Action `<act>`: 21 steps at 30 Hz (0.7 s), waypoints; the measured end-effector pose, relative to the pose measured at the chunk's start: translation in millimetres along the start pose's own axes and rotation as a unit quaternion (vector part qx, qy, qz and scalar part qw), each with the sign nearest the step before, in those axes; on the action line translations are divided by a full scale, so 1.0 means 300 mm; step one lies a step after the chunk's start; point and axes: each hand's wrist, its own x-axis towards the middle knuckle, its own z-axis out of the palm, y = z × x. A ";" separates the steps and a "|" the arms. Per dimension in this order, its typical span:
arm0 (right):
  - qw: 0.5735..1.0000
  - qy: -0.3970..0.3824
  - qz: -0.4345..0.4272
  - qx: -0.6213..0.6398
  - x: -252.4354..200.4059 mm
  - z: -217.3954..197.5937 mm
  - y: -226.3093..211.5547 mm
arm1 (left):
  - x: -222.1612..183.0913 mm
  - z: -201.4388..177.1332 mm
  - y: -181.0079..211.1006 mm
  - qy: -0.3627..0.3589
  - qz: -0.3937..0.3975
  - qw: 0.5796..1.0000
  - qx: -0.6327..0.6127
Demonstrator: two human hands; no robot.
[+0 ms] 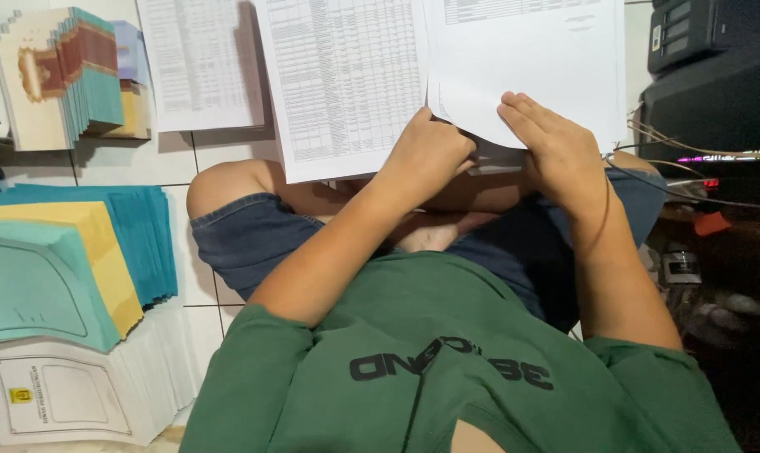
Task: A person sitting on the floor is rapidly flipping through a large stack of printed documents, likely for sorting or quality control purposes.
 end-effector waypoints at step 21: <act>0.998 -0.025 0.017 0.054 0.007 -0.024 -0.013 | -0.014 0.034 -0.014 0.094 0.041 0.995 -0.015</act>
